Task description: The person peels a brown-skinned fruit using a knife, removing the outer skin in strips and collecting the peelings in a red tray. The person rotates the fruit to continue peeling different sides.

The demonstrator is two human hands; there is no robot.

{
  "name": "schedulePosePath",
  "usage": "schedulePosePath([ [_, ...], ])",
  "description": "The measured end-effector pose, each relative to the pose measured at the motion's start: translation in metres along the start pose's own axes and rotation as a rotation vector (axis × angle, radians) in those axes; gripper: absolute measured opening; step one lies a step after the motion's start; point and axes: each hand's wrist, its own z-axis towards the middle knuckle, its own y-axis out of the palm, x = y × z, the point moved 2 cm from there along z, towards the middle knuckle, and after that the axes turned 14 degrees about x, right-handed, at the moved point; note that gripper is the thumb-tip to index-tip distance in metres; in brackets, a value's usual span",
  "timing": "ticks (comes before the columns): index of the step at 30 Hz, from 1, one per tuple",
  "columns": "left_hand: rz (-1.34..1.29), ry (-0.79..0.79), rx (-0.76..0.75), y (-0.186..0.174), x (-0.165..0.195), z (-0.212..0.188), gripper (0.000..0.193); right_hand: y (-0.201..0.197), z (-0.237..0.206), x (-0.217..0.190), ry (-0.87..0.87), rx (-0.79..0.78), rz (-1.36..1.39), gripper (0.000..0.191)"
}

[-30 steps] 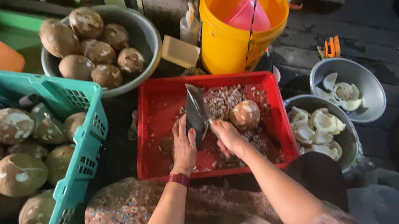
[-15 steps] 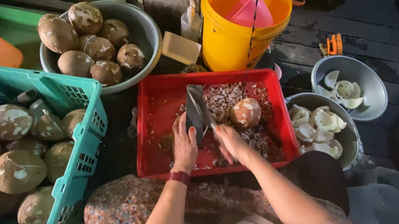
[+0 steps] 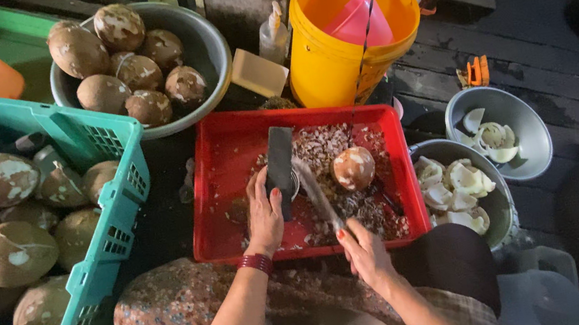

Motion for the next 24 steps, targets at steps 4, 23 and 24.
schedulePosePath([
  [4, 0.013, 0.013, 0.007, 0.000, 0.000, 0.000, 0.050, 0.008, 0.012, -0.036, -0.681, 0.325, -0.187, 0.038],
  [23, 0.023, 0.012, 0.005, 0.001, -0.002, -0.002, 0.050, 0.053, 0.034, -0.071, -0.549, -0.005, -0.785, 0.096],
  [24, 0.027, 0.005, 0.001, 0.000, -0.002, -0.001, 0.050, 0.060, 0.047, -0.076, -0.551, 0.000, -0.791, 0.095],
])
